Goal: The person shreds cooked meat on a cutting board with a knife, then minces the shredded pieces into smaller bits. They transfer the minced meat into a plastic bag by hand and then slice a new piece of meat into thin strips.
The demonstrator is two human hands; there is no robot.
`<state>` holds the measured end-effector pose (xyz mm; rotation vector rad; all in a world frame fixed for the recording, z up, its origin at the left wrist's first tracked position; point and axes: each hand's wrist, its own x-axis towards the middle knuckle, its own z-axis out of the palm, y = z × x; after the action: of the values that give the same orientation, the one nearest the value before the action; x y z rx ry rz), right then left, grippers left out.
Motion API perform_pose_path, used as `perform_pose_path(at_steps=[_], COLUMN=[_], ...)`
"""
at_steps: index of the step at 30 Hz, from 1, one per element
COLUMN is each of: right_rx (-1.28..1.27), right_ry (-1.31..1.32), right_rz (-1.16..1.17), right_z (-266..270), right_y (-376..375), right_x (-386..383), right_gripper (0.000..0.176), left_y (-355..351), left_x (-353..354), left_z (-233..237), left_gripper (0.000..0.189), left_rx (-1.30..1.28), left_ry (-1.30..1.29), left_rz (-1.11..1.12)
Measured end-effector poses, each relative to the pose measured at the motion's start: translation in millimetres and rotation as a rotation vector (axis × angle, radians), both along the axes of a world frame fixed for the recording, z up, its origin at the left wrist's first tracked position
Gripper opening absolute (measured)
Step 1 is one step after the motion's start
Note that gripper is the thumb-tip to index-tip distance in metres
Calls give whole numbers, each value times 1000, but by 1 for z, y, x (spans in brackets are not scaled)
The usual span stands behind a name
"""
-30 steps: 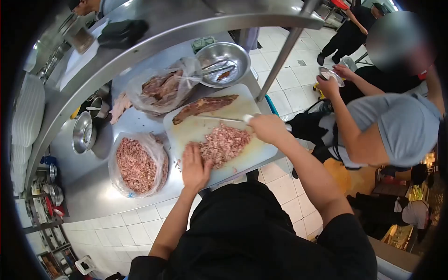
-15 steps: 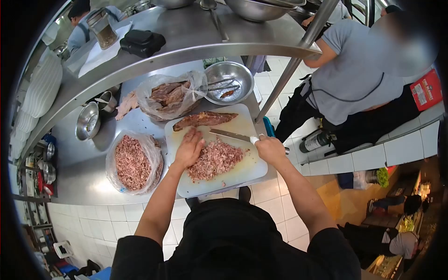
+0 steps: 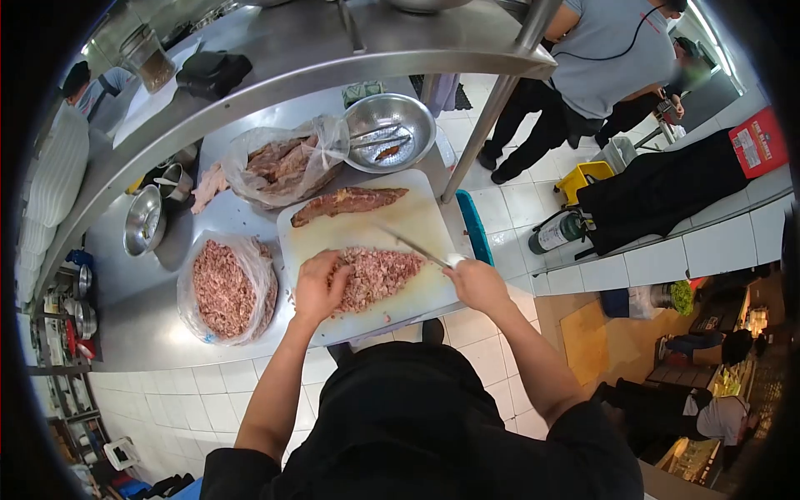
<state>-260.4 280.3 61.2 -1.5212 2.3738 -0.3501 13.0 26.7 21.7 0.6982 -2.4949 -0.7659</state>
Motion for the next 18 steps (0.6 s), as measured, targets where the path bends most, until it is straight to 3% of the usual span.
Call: perform_pose_path(at_steps=[1, 2, 4, 6, 7, 11, 15, 18], right_rx=[6, -107, -220, -202, -249, -274, -299, -236], right_ry=[1, -127, -247, -815, -862, -1049, -1065, -1026], right_rz=[2, -113, -225, -635, -684, -842, -894, -807], right_z=[-7, -18, -28, -32, -35, -46, -57, -58], right_y=[14, 30, 48, 63, 69, 80, 67, 45], right_x=[2, 4, 16, 34, 45, 64, 84, 98], right_gripper=[24, 26, 30, 26, 28, 30, 31, 32], left_y=[7, 20, 44, 48, 50, 45, 60, 74], left_x=[-6, -12, -23, -26, -29, -47, -71, -89], left_z=[8, 18, 33, 18, 8, -19, -23, -19], left_gripper=[59, 59, 85, 92, 99, 100, 98, 91], left_rx=[-70, -65, -372, -405, -441, -489, -337, -307], left_ry=[-69, -67, -308, -352, -399, -348, -355, -361], left_rz=[-108, -108, -470, -475, -483, -318, -197, -145])
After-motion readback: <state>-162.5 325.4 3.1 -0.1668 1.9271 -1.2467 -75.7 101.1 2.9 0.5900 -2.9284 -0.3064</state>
